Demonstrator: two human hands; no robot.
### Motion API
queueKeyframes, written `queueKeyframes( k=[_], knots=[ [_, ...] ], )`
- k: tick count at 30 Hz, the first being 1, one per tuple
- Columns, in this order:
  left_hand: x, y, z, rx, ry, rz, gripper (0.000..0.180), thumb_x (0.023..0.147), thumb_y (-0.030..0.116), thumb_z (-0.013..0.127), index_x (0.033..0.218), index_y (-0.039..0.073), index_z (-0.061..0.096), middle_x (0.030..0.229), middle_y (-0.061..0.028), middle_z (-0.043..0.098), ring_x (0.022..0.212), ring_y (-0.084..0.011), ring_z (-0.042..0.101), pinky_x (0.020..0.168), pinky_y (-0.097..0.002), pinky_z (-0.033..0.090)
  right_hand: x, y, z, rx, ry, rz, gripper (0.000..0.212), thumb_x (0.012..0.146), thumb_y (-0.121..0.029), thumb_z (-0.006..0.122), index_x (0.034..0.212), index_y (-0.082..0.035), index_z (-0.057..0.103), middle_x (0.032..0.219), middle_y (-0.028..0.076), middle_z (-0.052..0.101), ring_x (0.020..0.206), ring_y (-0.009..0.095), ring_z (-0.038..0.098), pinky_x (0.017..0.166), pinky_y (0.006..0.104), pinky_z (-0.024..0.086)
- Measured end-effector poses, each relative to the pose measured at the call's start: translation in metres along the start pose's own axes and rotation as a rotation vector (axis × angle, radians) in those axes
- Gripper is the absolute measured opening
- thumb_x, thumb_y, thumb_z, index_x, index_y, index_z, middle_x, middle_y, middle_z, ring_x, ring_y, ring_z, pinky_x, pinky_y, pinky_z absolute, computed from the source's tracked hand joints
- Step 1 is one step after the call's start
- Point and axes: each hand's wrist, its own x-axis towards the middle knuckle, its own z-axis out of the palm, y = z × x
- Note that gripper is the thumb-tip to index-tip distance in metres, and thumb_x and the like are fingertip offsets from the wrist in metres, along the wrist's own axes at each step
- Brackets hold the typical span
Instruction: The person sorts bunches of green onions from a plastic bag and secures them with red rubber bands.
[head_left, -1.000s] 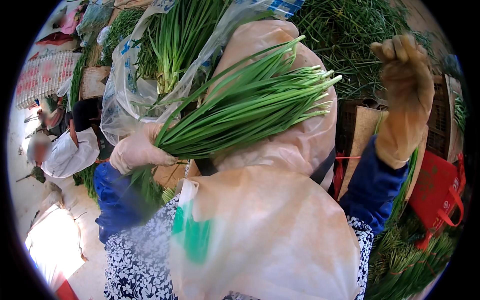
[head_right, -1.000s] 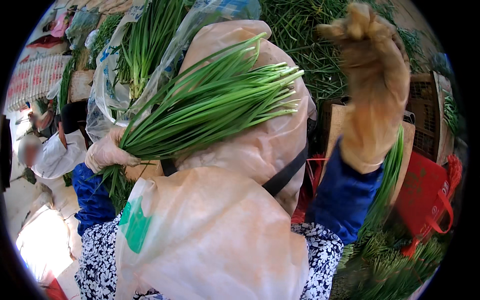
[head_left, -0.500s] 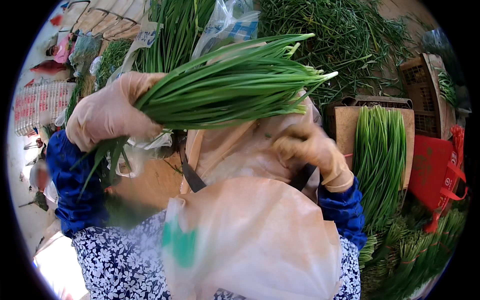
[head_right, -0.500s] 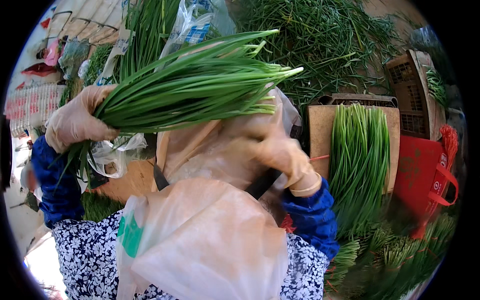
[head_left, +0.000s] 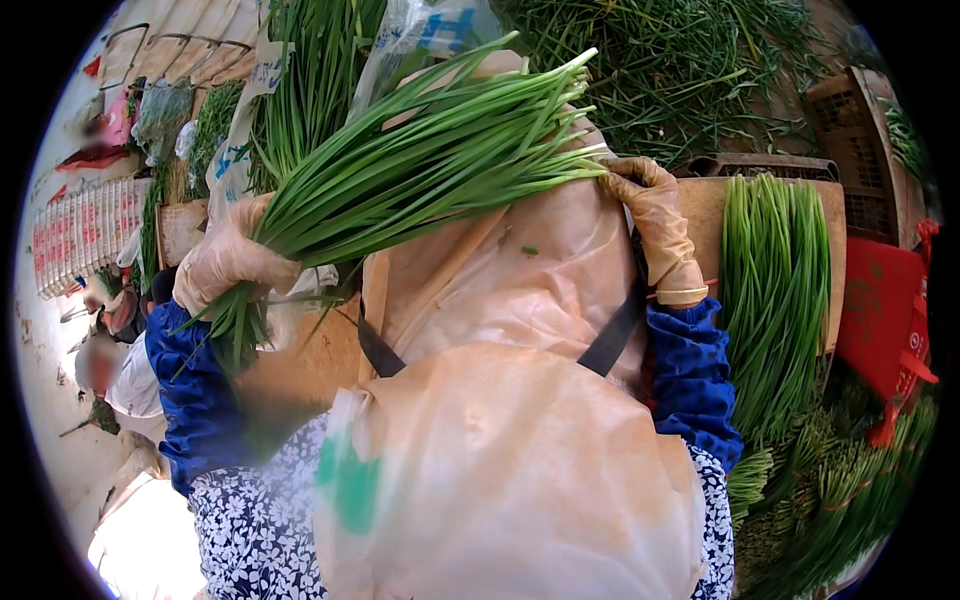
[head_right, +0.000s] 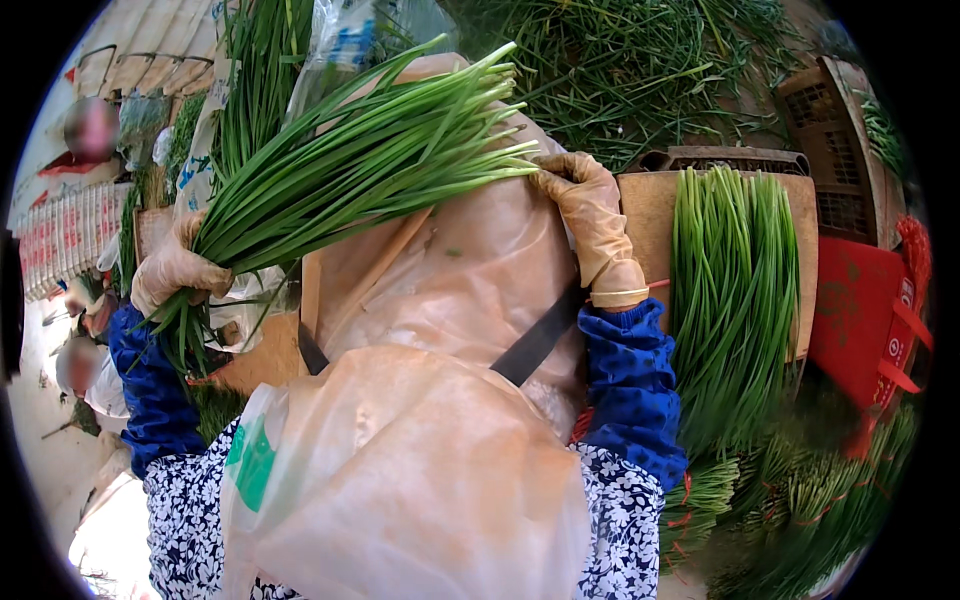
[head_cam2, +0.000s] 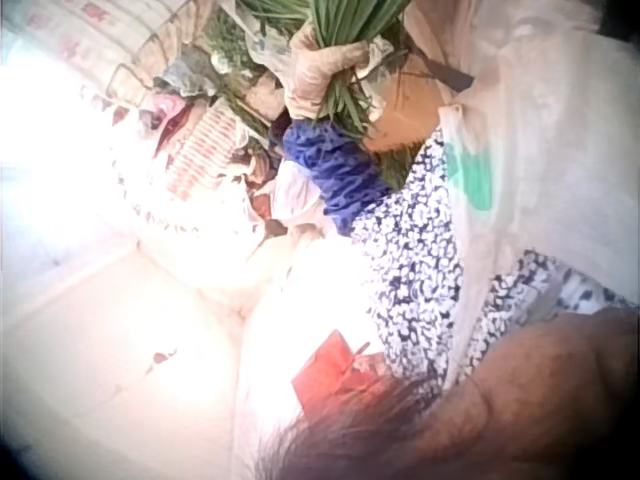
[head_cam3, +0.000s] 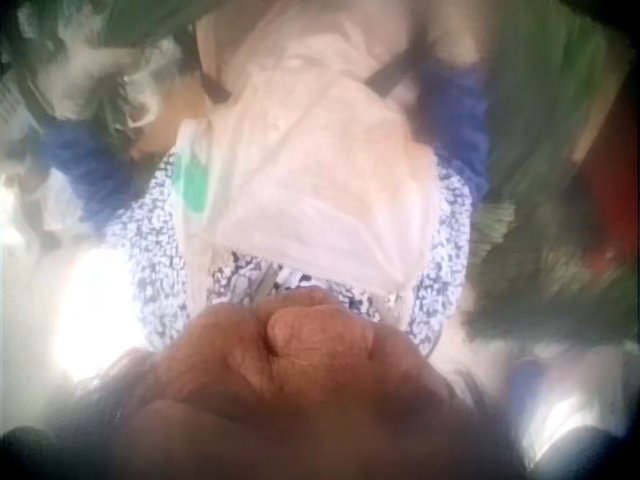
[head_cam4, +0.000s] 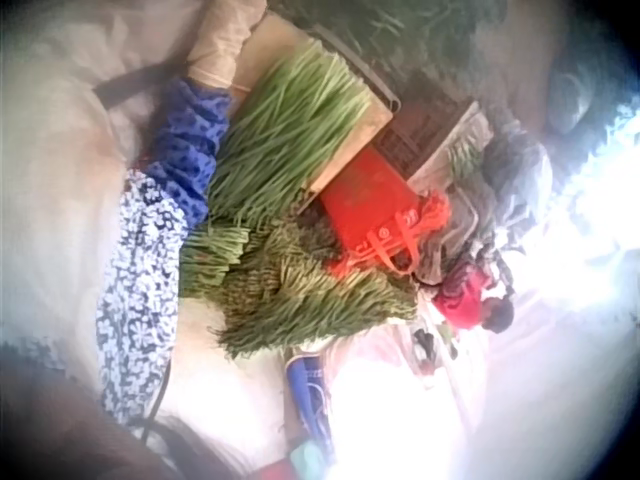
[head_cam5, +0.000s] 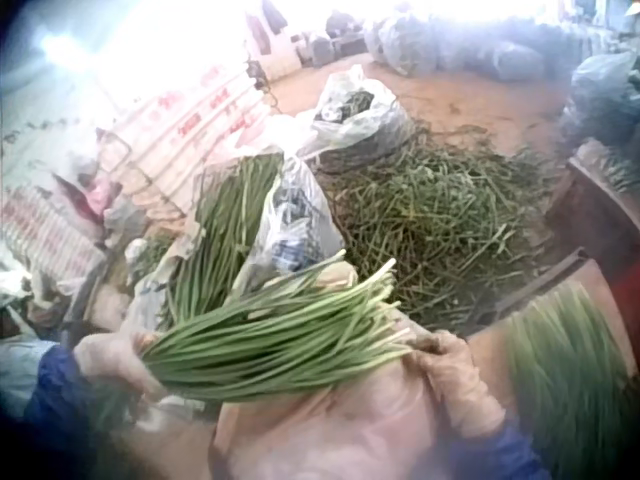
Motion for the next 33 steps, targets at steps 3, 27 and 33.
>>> queueKeyframes(
  k=[3, 27, 33],
  knots=[
    [0.001, -0.01, -0.005, -0.02, 0.01, -0.014, 0.056, 0.061, -0.002, 0.072, 0.116, -0.002, 0.063, 0.099, -0.0037, 0.067, 0.083, -0.0094, 0.059, 0.073, -0.0224, 0.047, 0.005, 0.0, -0.005, -0.013, -0.048, -0.021, 0.019, 0.085, -0.007, 0.075, 0.101, 0.001, 0.07, 0.086, 0.002, 0.068, 0.077, 0.007, 0.059, 0.072, 0.0207, 0.048],
    [0.016, -0.059, -0.011, -0.1, 0.022, 0.021, 0.051, 0.057, 0.004, 0.077, 0.105, -0.002, 0.063, 0.07, -0.0051, 0.064, 0.052, -0.0088, 0.056, 0.042, -0.0219, 0.039, 0.052, -0.076, -0.019, -1.008, 0.227, -0.397, 0.065, 0.085, 0.004, 0.058, 0.142, -0.026, 0.051, 0.09, 0.004, 0.064, 0.077, 0.011, 0.06, 0.072, 0.0255, 0.054],
    [-0.004, -0.044, -0.009, -0.157, 0.017, 0.02, 0.061, 0.061, 0.005, 0.078, 0.118, -0.002, 0.059, 0.085, -0.0061, 0.069, 0.059, -0.0089, 0.06, 0.049, -0.0215, 0.045, 0.08, -0.13, -0.061, -1.123, 0.225, -0.047, 0.033, 0.091, -0.016, 0.062, 0.122, -0.004, 0.061, 0.107, 0.012, 0.066, 0.081, 0.019, 0.066, 0.067, 0.0317, 0.056]
  ],
)
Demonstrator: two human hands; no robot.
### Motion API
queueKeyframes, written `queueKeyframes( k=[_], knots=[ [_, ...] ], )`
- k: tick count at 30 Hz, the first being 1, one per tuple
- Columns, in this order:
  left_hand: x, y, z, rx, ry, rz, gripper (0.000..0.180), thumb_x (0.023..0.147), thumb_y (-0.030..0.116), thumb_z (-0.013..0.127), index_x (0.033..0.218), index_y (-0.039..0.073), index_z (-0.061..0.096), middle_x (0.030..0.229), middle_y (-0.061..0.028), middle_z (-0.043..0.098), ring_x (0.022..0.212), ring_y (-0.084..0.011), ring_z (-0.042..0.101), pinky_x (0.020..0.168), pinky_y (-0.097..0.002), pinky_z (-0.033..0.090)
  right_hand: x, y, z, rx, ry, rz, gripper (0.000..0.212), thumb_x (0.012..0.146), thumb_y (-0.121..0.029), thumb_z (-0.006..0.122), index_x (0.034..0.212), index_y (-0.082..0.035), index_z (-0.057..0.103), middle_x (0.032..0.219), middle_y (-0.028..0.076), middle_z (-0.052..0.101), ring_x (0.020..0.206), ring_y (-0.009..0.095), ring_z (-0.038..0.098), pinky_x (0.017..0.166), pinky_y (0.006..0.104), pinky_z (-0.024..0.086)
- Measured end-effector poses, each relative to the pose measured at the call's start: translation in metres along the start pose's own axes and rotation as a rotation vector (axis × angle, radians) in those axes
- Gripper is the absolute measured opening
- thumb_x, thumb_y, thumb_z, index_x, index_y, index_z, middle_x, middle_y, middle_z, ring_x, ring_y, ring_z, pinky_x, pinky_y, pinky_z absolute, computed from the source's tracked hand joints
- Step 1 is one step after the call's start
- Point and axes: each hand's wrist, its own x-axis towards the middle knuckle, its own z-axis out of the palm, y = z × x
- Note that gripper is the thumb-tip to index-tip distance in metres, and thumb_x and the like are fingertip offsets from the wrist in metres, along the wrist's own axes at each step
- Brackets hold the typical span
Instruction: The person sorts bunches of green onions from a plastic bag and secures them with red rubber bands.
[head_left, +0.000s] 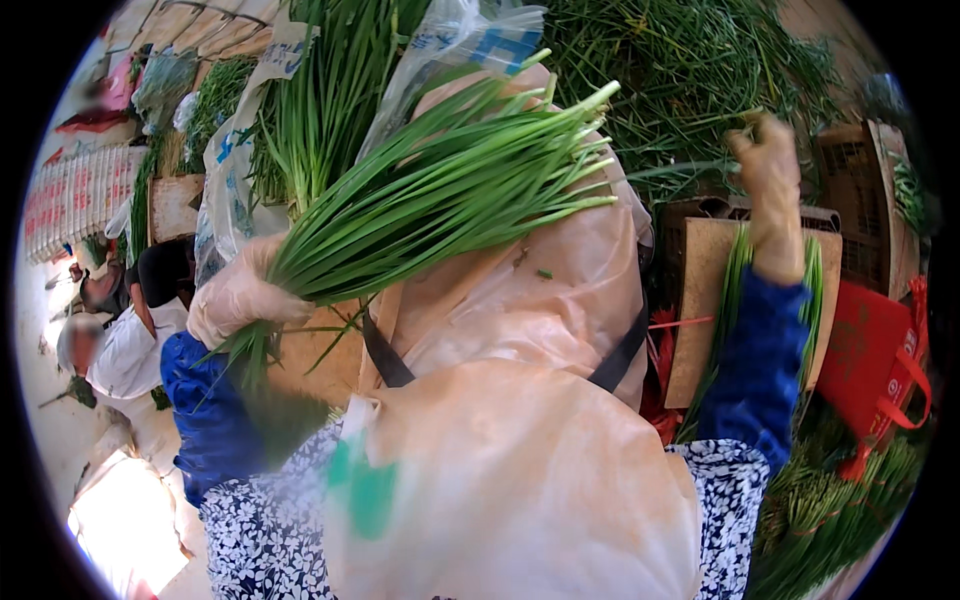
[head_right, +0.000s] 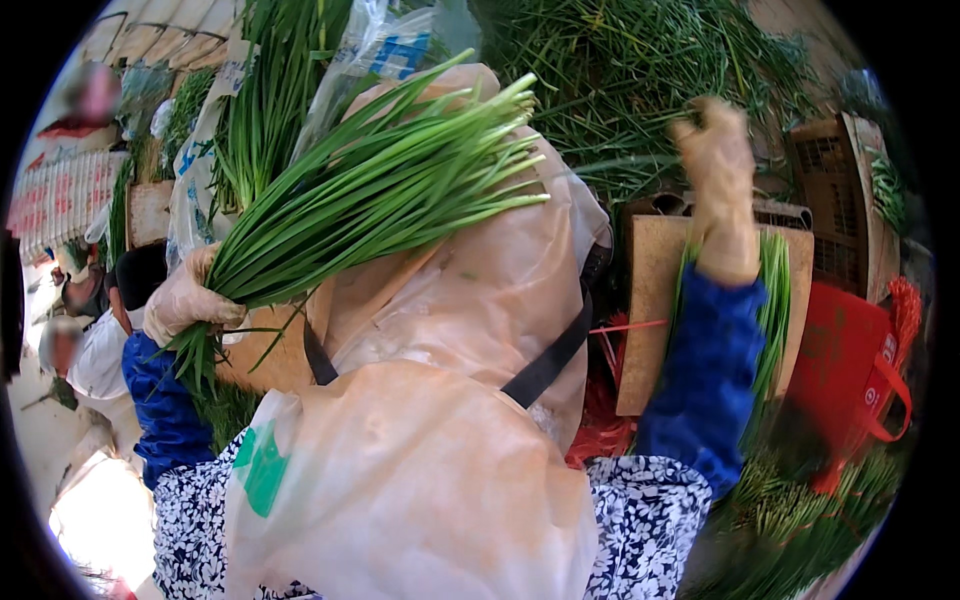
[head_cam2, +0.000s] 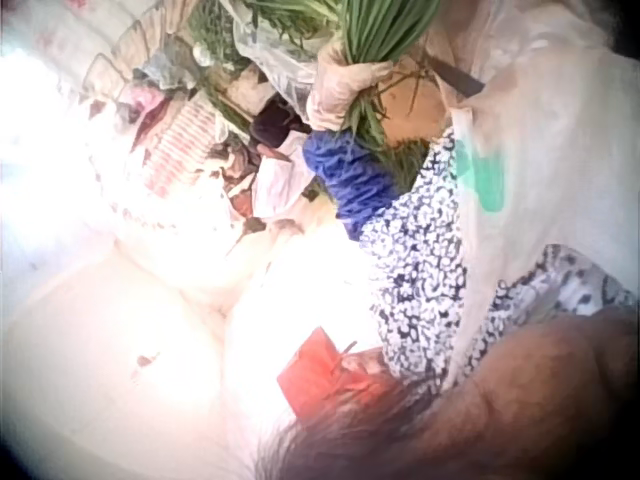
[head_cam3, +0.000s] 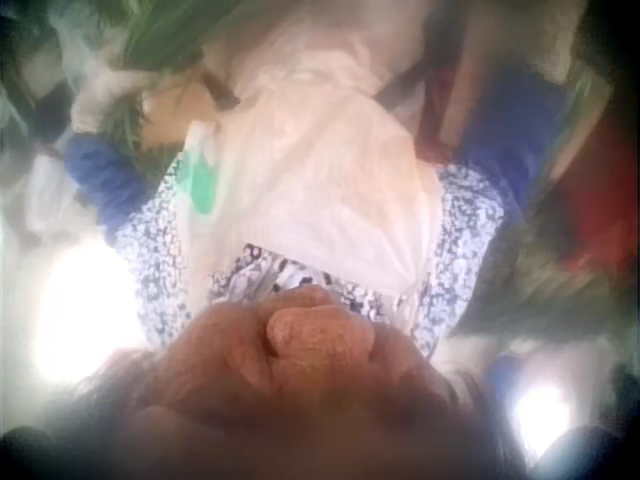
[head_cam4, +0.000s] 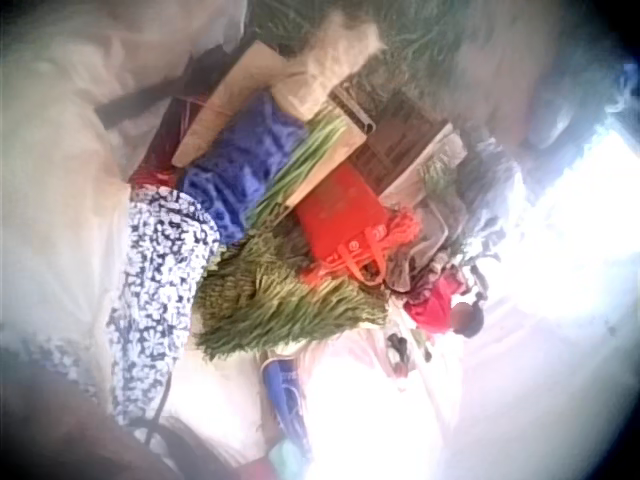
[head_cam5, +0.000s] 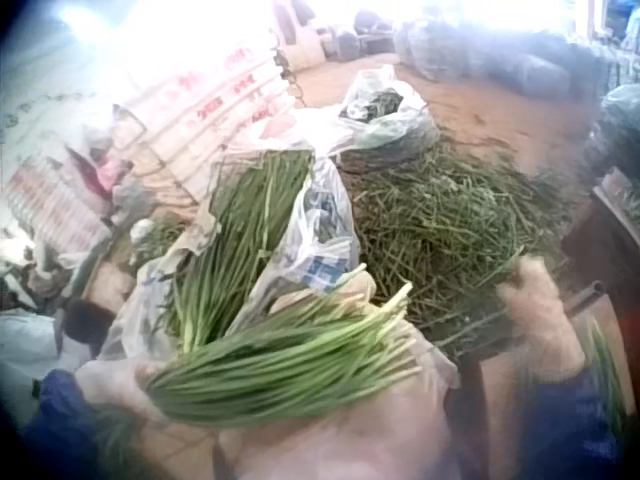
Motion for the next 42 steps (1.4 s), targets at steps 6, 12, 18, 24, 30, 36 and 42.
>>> queueKeyframes(
  k=[6, 12, 18, 24, 30, 36, 42],
  knots=[
    [-0.016, 0.07, 0.024, 0.209, -0.065, 0.098, 0.063, 0.068, 0.003, 0.074, 0.128, -0.001, 0.057, 0.102, -0.0016, 0.07, 0.083, -0.0066, 0.062, 0.075, -0.0228, 0.05, -0.13, -0.114, 0.034, 1.197, -1.146, -0.285, 0.093, 0.076, -0.076, 0.061, 0.124, 0.003, 0.056, 0.122, 0.018, 0.06, 0.1, 0.025, 0.063, 0.073, 0.0316, 0.053],
    [0.008, 0.147, 0.062, 1.198, -0.01, 0.652, 0.066, 0.073, -0.003, 0.064, 0.137, 0.002, 0.048, 0.097, -0.0135, 0.071, 0.081, -0.0221, 0.068, 0.075, -0.0307, 0.052, -0.126, -0.156, 0.034, 1.948, -1.133, -0.116, 0.107, 0.071, -0.079, 0.063, 0.139, 0.0, 0.043, 0.139, 0.017, 0.049, 0.121, 0.03, 0.051, 0.1, 0.0393, 0.044],
    [0.08, 0.112, 0.142, 1.846, 0.619, 0.97, 0.054, 0.083, 0.003, 0.054, 0.136, -0.005, 0.044, 0.065, -0.0087, 0.062, 0.054, -0.0204, 0.064, 0.046, -0.0366, 0.052, -0.066, -0.148, 0.048, 2.141, -0.598, 0.025, 0.1, 0.074, -0.072, 0.066, 0.14, -0.001, 0.042, 0.137, 0.015, 0.052, 0.122, 0.03, 0.052, 0.103, 0.0419, 0.043],
    [0.12, 0.044, 0.228, 1.568, 0.743, 1.049, 0.06, 0.083, 0.013, 0.054, 0.14, -0.004, 0.045, 0.066, -0.0016, 0.053, 0.05, -0.0136, 0.051, 0.038, -0.037, 0.043, -0.069, -0.113, 0.028, 2.025, -0.581, 0.185, 0.057, 0.097, -0.043, 0.053, 0.129, 0.004, 0.052, 0.122, 0.016, 0.064, 0.1, 0.02, 0.064, 0.09, 0.0314, 0.052],
    [0.097, 0.053, 0.173, 0.452, -0.602, 0.906, 0.091, 0.078, 0.017, 0.073, 0.154, 0.01, 0.023, 0.102, -0.027, 0.064, 0.092, -0.0423, 0.064, 0.084, -0.0429, 0.052, -0.08, -0.055, 0.013, 1.696, -0.347, 0.287, 0.042, 0.089, -0.025, 0.062, 0.118, 0.003, 0.052, 0.081, 0.003, 0.056, 0.065, 0.012, 0.048, 0.062, 0.0234, 0.043],
    [0.14, 0.067, 0.137, -0.533, -0.5, 0.499, 0.076, 0.086, 0.023, 0.075, 0.15, 0.007, 0.037, 0.121, -0.0064, 0.059, 0.103, -0.0184, 0.057, 0.088, -0.0345, 0.048, -0.125, -0.07, -0.04, 1.445, -0.217, 0.44, 0.036, 0.077, -0.024, 0.064, 0.099, 0.005, 0.056, 0.064, 0.008, 0.051, 0.054, 0.018, 0.051, 0.049, 0.0262, 0.042],
    [0.205, 0.098, 0.179, -0.779, -0.399, 0.797, 0.093, 0.079, 0.026, 0.08, 0.153, 0.008, 0.027, 0.136, -0.0138, 0.05, 0.117, -0.0207, 0.052, 0.092, -0.0379, 0.046, -0.163, -0.088, -0.067, 1.327, -0.353, 0.249, 0.052, 0.065, -0.014, 0.067, 0.111, 0.005, 0.053, 0.069, 0.015, 0.056, 0.05, 0.022, 0.051, 0.045, 0.0305, 0.043]
  ],
)
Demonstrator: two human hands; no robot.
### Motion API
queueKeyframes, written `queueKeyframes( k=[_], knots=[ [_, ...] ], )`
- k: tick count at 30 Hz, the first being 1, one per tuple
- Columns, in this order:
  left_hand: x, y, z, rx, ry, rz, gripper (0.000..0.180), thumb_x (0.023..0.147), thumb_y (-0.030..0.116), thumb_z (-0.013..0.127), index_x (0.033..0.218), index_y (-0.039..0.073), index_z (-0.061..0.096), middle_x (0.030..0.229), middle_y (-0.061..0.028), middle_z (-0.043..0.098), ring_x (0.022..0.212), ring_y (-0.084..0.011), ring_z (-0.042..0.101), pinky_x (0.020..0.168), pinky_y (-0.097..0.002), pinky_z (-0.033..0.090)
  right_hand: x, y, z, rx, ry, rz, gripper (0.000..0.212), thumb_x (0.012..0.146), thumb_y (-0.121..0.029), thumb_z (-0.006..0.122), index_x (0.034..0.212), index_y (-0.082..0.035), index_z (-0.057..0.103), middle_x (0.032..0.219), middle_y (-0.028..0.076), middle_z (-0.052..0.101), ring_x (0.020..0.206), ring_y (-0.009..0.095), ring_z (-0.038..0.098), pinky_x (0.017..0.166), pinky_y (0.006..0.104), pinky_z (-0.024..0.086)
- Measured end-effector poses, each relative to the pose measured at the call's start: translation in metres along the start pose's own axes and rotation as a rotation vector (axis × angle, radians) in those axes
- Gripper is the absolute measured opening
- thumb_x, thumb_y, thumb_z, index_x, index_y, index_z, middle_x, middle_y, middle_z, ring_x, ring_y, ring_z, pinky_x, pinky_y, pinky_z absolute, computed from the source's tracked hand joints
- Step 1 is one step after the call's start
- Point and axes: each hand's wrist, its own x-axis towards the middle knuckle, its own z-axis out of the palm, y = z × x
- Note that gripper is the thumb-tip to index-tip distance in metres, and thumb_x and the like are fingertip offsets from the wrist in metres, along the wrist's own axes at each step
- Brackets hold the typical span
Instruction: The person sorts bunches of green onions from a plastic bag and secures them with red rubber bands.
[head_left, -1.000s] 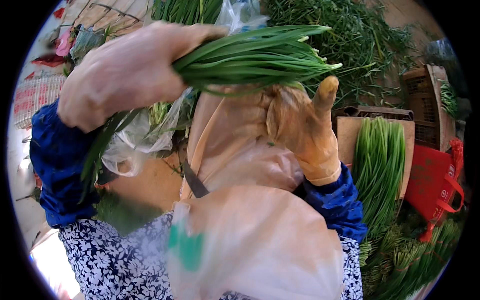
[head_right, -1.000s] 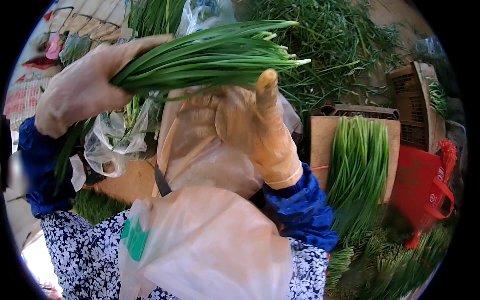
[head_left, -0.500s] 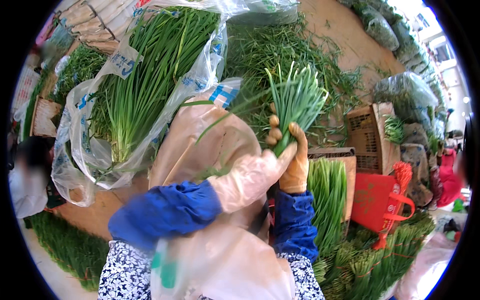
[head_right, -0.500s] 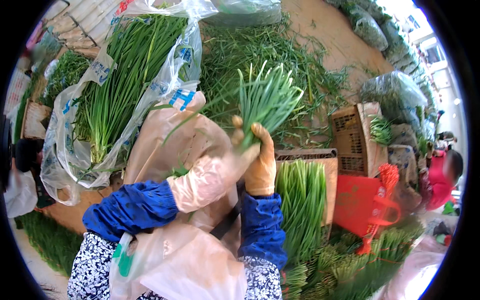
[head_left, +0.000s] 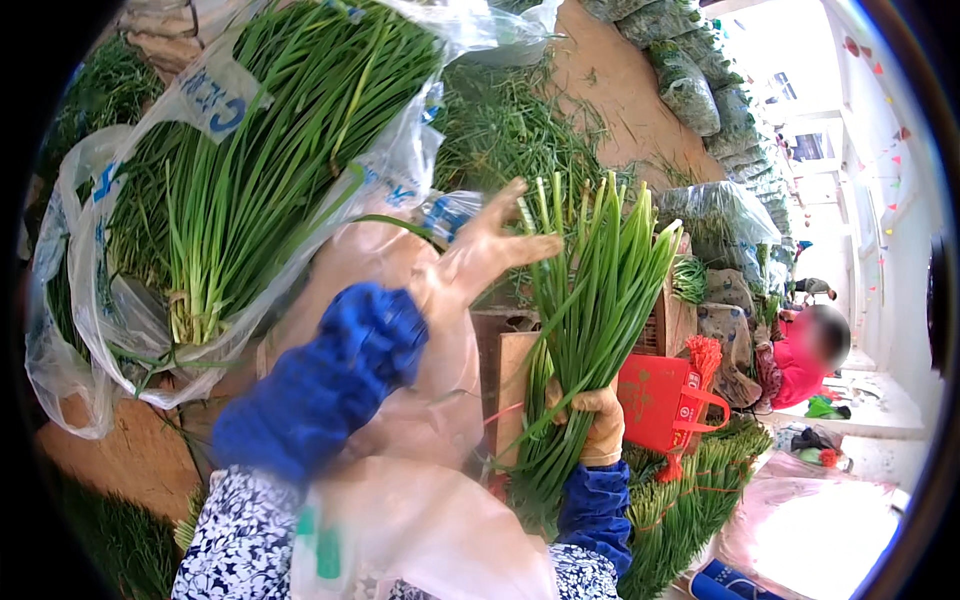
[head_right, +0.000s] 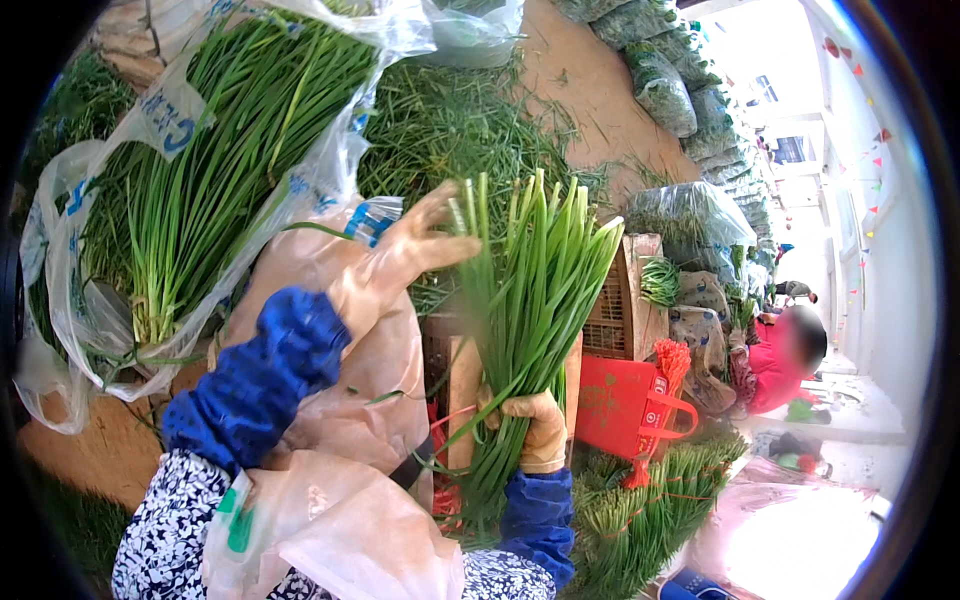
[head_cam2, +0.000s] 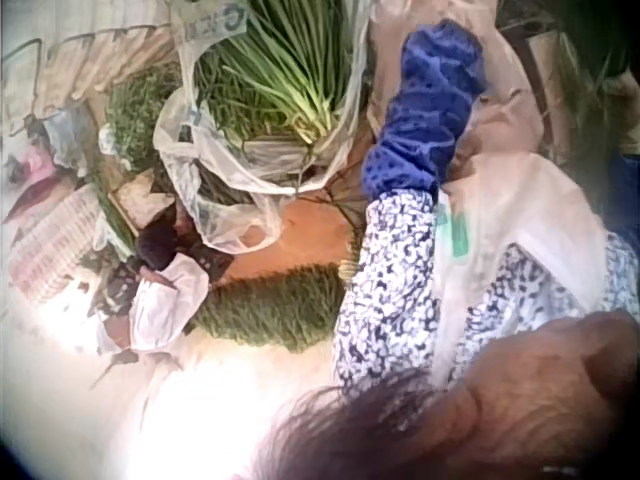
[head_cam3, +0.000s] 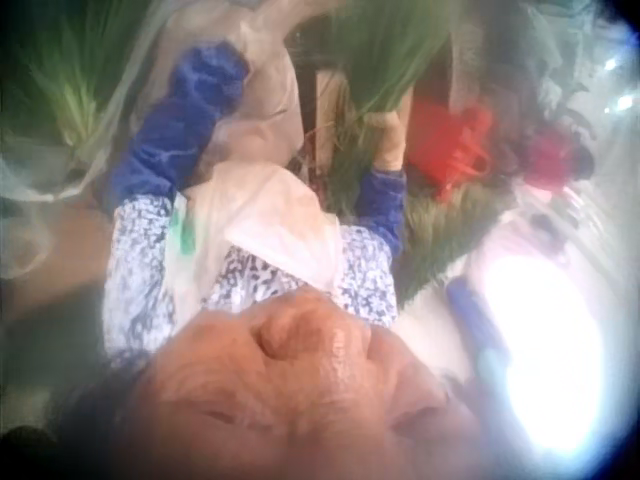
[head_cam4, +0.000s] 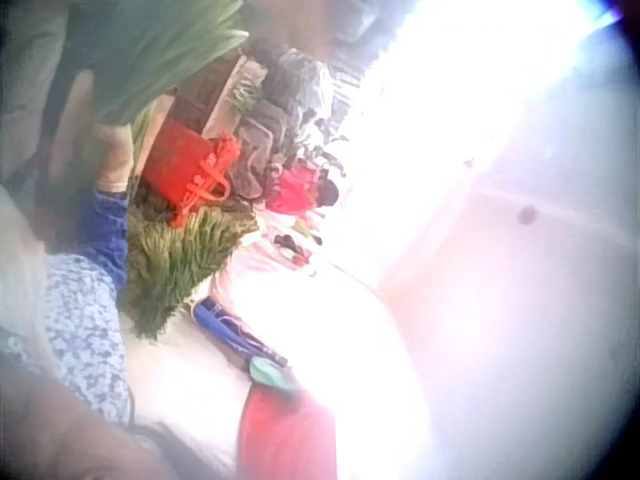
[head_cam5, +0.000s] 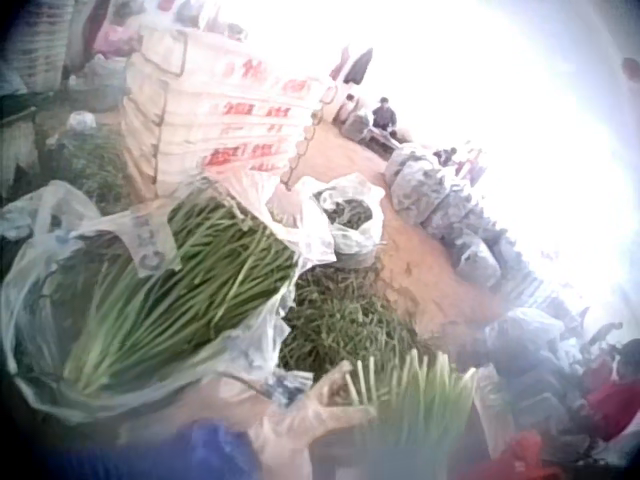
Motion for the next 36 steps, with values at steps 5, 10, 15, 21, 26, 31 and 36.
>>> queueKeyframes(
  k=[5, 10, 15, 21, 26, 31, 36],
  knots=[
    [0.006, -0.001, 0.007, -0.296, -0.17, -0.11, 0.08, 0.081, 0.0, 0.073, 0.15, 0.009, 0.035, 0.118, -0.0072, 0.064, 0.108, -0.0216, 0.061, 0.099, -0.0379, 0.045, -0.025, 0.026, 0.01, 0.032, 0.072, 0.177, 0.038, 0.062, -0.014, 0.069, 0.093, 0.003, 0.058, 0.068, 0.013, 0.058, 0.054, 0.022, 0.052, 0.048, 0.0317, 0.043],
    [0.009, 0.004, -0.017, -0.311, -0.363, -0.25, 0.04, 0.086, 0.0, 0.067, 0.125, 0.008, 0.062, 0.107, -0.003, 0.064, 0.099, -0.0206, 0.064, 0.093, -0.0346, 0.05, -0.045, 0.049, 0.002, 0.103, 0.196, 0.208, 0.037, 0.062, -0.011, 0.068, 0.095, 0.005, 0.06, 0.071, 0.014, 0.061, 0.056, 0.024, 0.057, 0.051, 0.0337, 0.048],
    [0.002, 0.009, -0.051, -0.312, -0.339, -0.302, 0.04, 0.086, 0.001, 0.067, 0.124, 0.008, 0.062, 0.106, -0.0032, 0.064, 0.098, -0.021, 0.064, 0.092, -0.0349, 0.05, -0.05, 0.061, 0.001, 0.152, 0.127, 0.195, 0.043, 0.067, -0.011, 0.066, 0.105, 0.004, 0.054, 0.079, 0.017, 0.058, 0.063, 0.028, 0.056, 0.055, 0.0389, 0.048],
    [-0.006, 0.021, -0.072, -0.284, -0.26, -0.28, 0.039, 0.085, 0.004, 0.067, 0.124, 0.008, 0.062, 0.106, -0.0034, 0.064, 0.096, -0.0214, 0.064, 0.09, -0.0352, 0.051, -0.047, 0.058, 0.015, 0.183, 0.051, 0.277, 0.041, 0.066, -0.01, 0.069, 0.102, 0.006, 0.056, 0.078, 0.019, 0.06, 0.06, 0.029, 0.057, 0.054, 0.0405, 0.049],
    [-0.003, 0.009, -0.073, -0.273, -0.248, -0.299, 0.039, 0.085, 0.006, 0.067, 0.124, 0.009, 0.062, 0.105, -0.0035, 0.064, 0.095, -0.0217, 0.064, 0.088, -0.0355, 0.051, -0.049, 0.056, 0.031, 0.134, 0.232, 0.223, 0.037, 0.066, -0.009, 0.07, 0.097, 0.008, 0.057, 0.075, 0.019, 0.062, 0.058, 0.029, 0.058, 0.053, 0.0381, 0.049],
    [-0.005, 0.007, -0.073, -0.246, -0.219, -0.285, 0.039, 0.085, 0.008, 0.067, 0.123, 0.009, 0.062, 0.105, -0.0037, 0.064, 0.094, -0.0221, 0.064, 0.086, -0.0357, 0.051, -0.049, 0.055, 0.026, -0.022, 0.129, 0.26, 0.042, 0.063, -0.013, 0.072, 0.097, 0.008, 0.059, 0.074, 0.016, 0.062, 0.057, 0.025, 0.058, 0.053, 0.0346, 0.049],
    [-0.006, 0.029, -0.085, -0.2, -0.17, -0.219, 0.038, 0.085, 0.009, 0.068, 0.123, 0.009, 0.062, 0.105, -0.0038, 0.064, 0.093, -0.0224, 0.064, 0.085, -0.036, 0.051, -0.043, 0.054, 0.055, -0.088, 0.195, 0.281, 0.048, 0.058, -0.016, 0.074, 0.098, 0.006, 0.061, 0.074, 0.015, 0.063, 0.057, 0.023, 0.057, 0.055, 0.0332, 0.047]
  ],
)
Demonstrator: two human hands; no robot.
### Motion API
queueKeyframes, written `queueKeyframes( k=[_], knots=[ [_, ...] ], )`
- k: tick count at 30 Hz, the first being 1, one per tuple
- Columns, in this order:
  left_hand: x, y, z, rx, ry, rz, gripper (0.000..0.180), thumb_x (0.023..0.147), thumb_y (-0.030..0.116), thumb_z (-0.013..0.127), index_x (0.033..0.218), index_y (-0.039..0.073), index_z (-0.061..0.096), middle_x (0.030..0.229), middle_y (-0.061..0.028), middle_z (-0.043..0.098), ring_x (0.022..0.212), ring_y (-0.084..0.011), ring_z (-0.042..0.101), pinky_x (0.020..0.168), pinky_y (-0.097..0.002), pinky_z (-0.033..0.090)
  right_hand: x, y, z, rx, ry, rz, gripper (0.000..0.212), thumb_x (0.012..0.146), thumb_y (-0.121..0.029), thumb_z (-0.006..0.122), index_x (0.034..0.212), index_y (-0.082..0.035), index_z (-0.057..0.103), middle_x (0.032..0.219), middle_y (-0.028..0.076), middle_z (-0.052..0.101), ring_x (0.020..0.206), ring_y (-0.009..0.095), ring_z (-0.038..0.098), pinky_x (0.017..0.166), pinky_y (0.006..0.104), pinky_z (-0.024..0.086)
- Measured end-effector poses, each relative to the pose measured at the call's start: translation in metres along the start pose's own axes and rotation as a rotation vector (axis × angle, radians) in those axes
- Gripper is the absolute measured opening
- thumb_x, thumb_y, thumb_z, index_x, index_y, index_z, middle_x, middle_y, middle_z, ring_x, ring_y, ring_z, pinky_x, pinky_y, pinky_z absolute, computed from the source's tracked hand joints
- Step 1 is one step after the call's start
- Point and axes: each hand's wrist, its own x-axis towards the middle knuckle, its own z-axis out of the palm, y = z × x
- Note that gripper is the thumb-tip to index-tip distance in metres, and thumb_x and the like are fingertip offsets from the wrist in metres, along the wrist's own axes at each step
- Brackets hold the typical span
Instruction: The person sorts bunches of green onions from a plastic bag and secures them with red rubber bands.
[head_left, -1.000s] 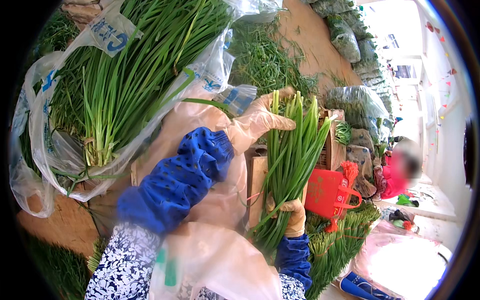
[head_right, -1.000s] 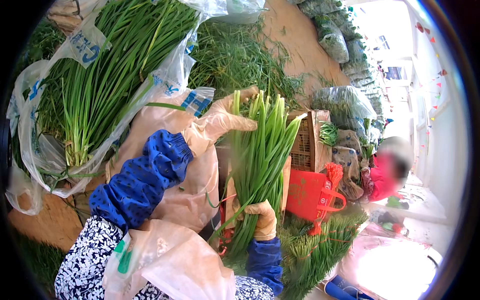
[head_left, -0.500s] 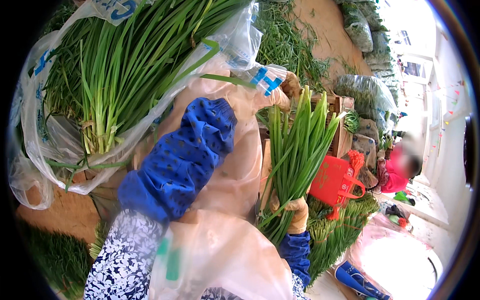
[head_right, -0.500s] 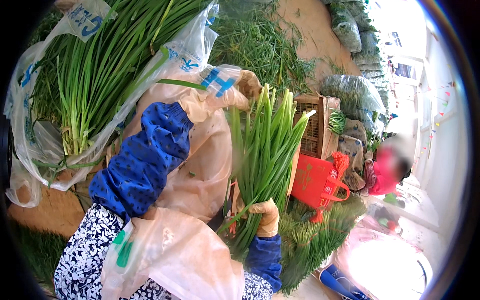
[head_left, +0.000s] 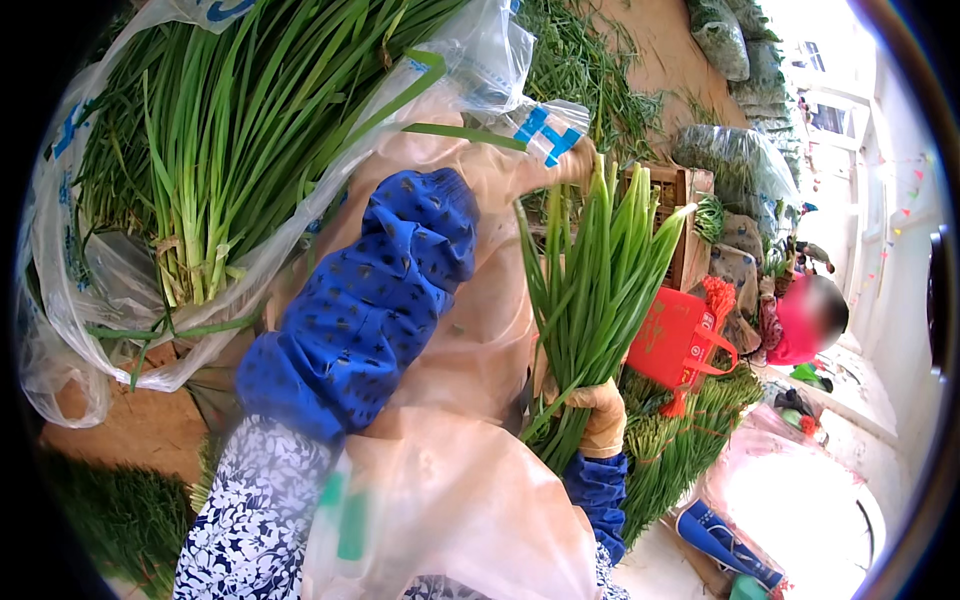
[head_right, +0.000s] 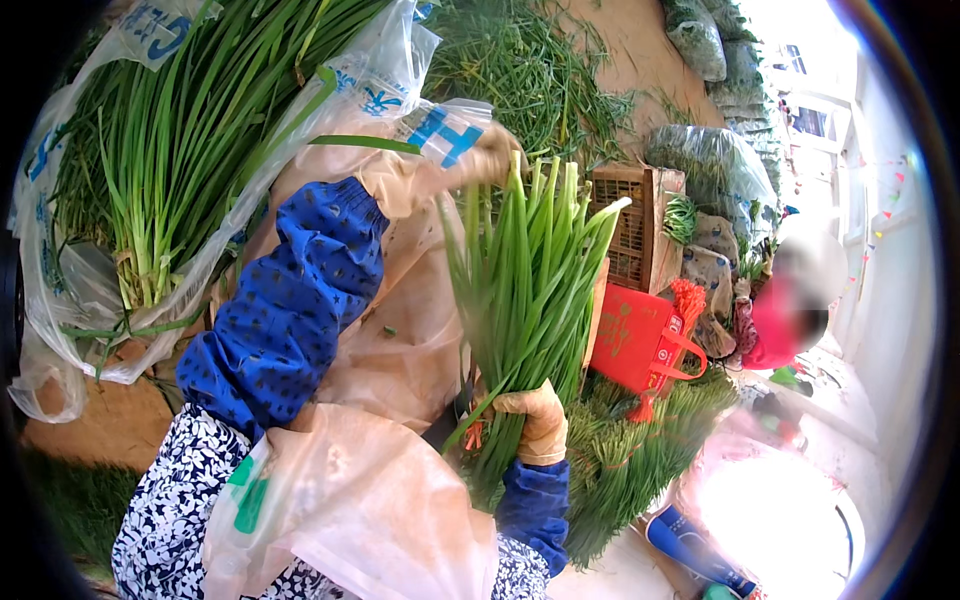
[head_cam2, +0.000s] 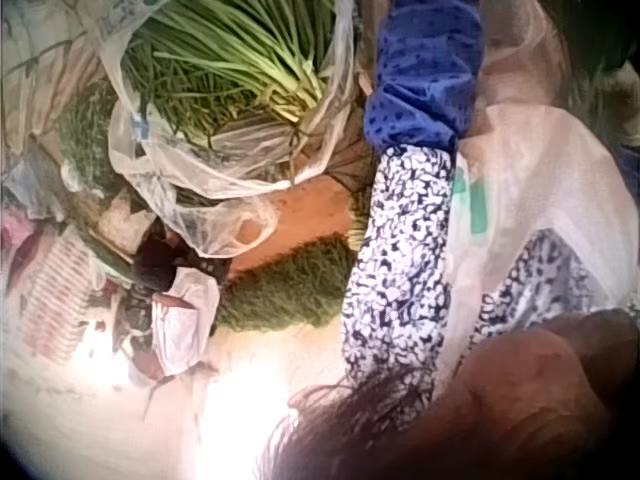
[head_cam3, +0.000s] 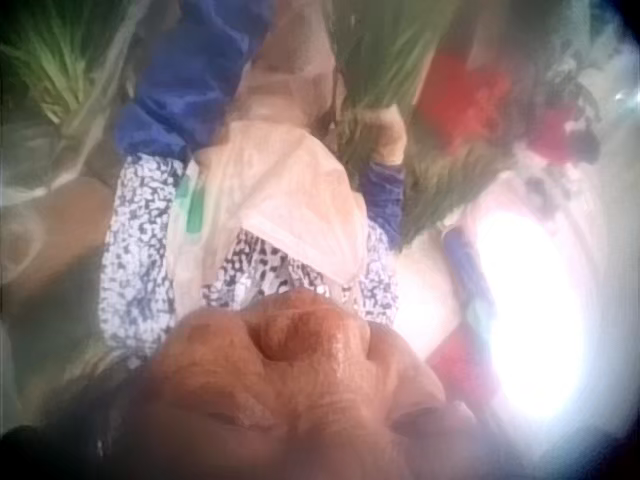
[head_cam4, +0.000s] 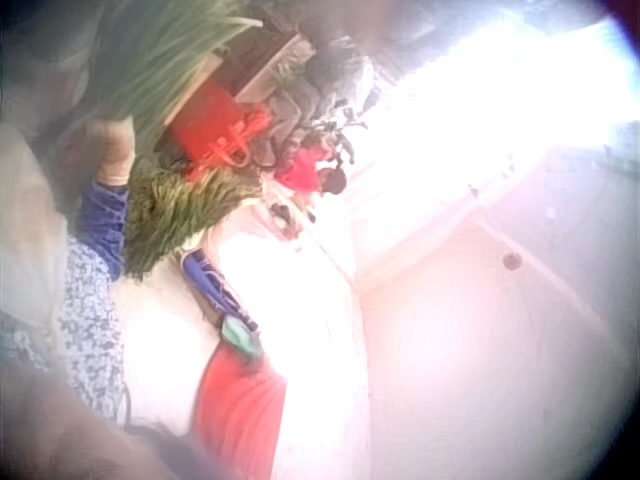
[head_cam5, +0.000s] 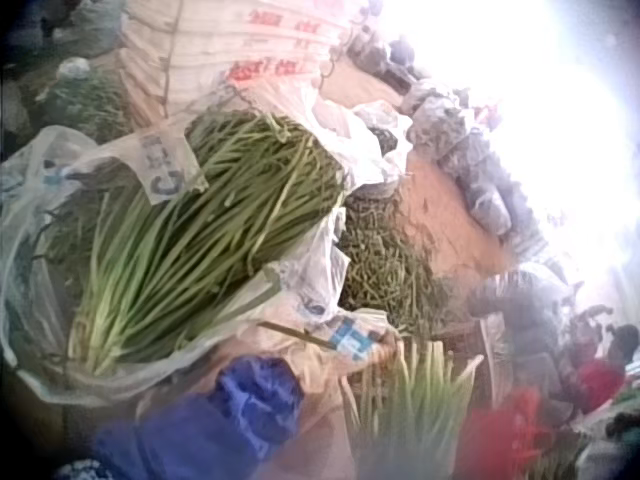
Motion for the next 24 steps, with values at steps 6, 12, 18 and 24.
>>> queueKeyframes(
  k=[6, 12, 18, 24],
  knots=[
    [0.009, -0.013, -0.001, 0.01, -0.012, -0.033, 0.038, 0.085, 0.012, 0.068, 0.123, 0.009, 0.062, 0.104, -0.004, 0.065, 0.092, -0.0228, 0.064, 0.083, -0.0363, 0.052, -0.005, -0.005, -0.002, -0.129, 0.107, 0.132, 0.036, 0.062, -0.005, 0.068, 0.096, 0.005, 0.061, 0.077, 0.013, 0.064, 0.067, 0.024, 0.063, 0.06, 0.0339, 0.053],
    [0.013, -0.014, 0.0, 0.014, -0.019, -0.051, 0.038, 0.085, 0.014, 0.068, 0.122, 0.009, 0.062, 0.104, -0.0042, 0.065, 0.091, -0.0232, 0.064, 0.081, -0.0366, 0.052, 0.004, 0.0, -0.003, -0.274, 0.093, 0.123, 0.028, 0.062, -0.003, 0.068, 0.089, 0.003, 0.064, 0.076, 0.012, 0.065, 0.067, 0.021, 0.062, 0.059, 0.03, 0.051],
    [0.016, -0.015, -0.001, 0.024, -0.017, -0.059, 0.038, 0.085, 0.016, 0.068, 0.122, 0.01, 0.062, 0.103, -0.0043, 0.065, 0.09, -0.0236, 0.064, 0.079, -0.0369, 0.052, 0.007, 0.004, -0.001, -0.313, 0.087, 0.071, 0.026, 0.063, 0.0, 0.068, 0.089, 0.003, 0.064, 0.075, 0.011, 0.065, 0.057, 0.019, 0.061, 0.053, 0.0308, 0.052],
    [0.016, -0.013, 0.002, 0.051, -0.023, -0.068, 0.039, 0.085, 0.019, 0.069, 0.122, 0.01, 0.062, 0.103, -0.0045, 0.065, 0.089, -0.024, 0.064, 0.077, -0.0372, 0.052, 0.008, -0.007, 0.015, -0.366, 0.227, 0.013, 0.024, 0.065, 0.002, 0.067, 0.09, 0.003, 0.064, 0.073, 0.01, 0.065, 0.058, 0.019, 0.061, 0.054, 0.0305, 0.051]
  ],
)
